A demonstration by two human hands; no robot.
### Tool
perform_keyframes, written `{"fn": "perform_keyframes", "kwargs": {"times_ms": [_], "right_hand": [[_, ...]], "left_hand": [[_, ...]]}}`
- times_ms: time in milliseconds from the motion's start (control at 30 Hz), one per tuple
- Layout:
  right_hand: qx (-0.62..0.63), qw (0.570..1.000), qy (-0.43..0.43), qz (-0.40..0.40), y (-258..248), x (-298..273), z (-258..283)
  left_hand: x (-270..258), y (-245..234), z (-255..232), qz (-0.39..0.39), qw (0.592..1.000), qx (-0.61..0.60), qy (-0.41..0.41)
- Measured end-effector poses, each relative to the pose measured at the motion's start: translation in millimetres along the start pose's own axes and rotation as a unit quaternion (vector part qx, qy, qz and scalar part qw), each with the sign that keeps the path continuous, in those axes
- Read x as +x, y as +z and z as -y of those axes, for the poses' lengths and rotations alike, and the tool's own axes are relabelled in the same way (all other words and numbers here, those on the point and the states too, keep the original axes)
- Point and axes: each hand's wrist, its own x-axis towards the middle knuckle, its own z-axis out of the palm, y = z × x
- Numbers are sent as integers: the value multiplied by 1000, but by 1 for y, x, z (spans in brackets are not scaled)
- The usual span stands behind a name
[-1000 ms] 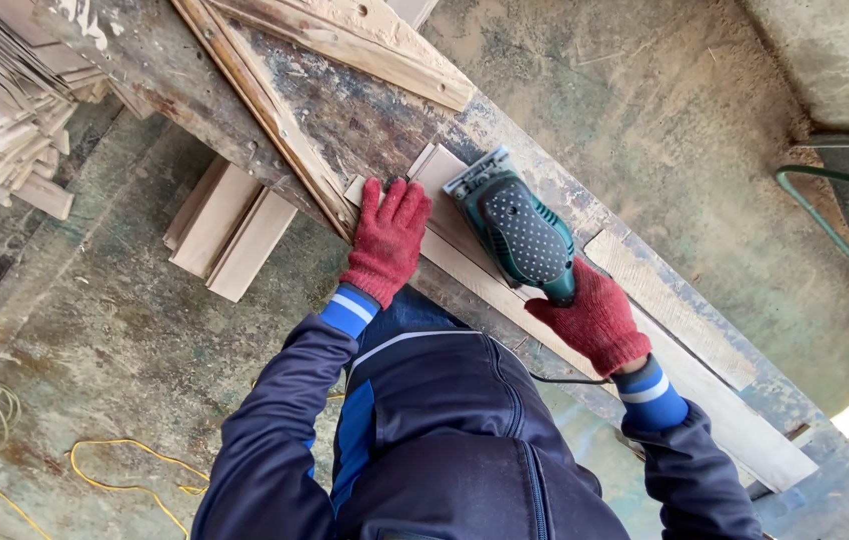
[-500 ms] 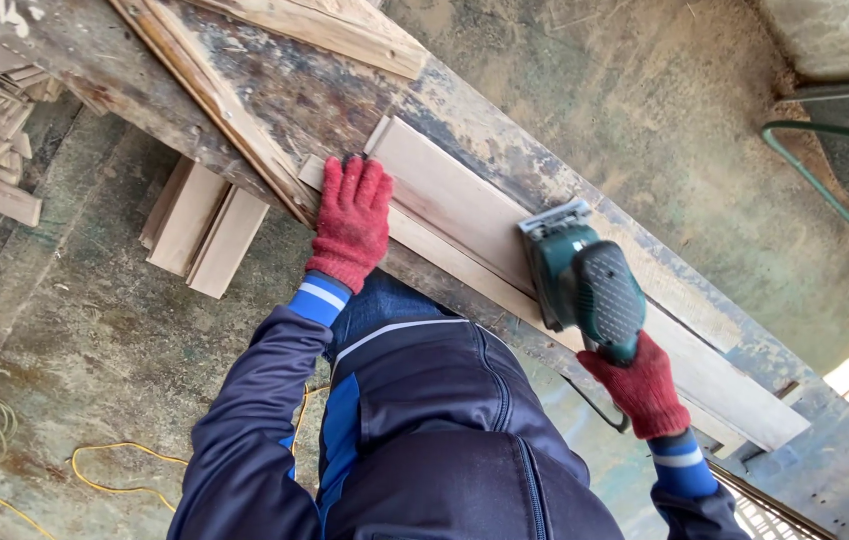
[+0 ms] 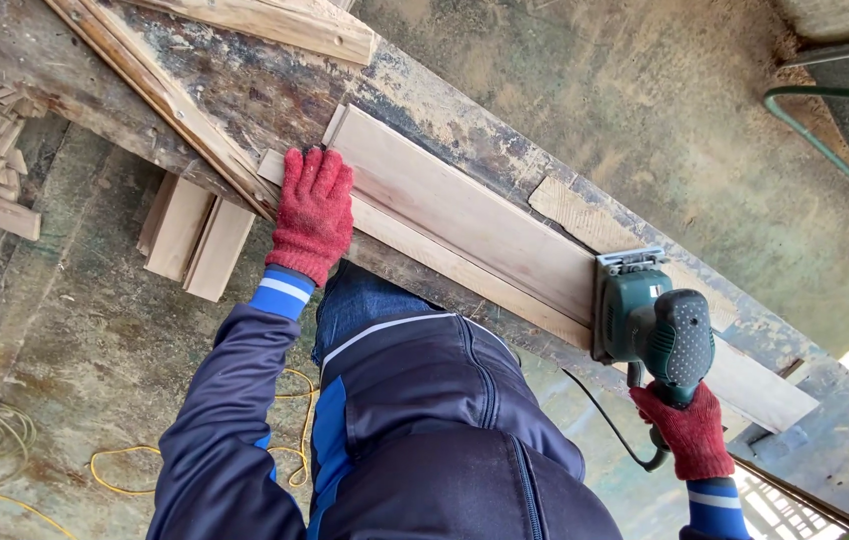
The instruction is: The person is sanding a long piece of wood, first manually with sandpaper and then using an electric orbital sander.
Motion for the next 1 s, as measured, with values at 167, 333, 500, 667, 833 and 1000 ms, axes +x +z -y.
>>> {"fn": "perform_keyframes", "kwargs": {"times_ms": [167, 333, 500, 667, 833, 1000], "right_hand": [[-44, 999, 10, 12, 20, 0, 34], [-201, 979, -15, 29, 69, -14, 117], [-291, 952, -60, 76, 113, -26, 186], [-365, 920, -90, 106, 140, -32, 228], [-335, 925, -139, 118, 144, -38, 235], [-307, 946, -66, 84, 121, -31, 193]], "left_hand": [[-4, 8, 1, 10, 1000, -14, -1], [-8, 34, 16, -99, 993, -8, 58], [-1, 17, 11, -102, 993, 4, 55], [-2, 22, 12, -101, 993, 25, 60], [-3, 23, 12, -102, 992, 31, 61], [-5, 26, 13, -107, 992, 27, 60]]}}
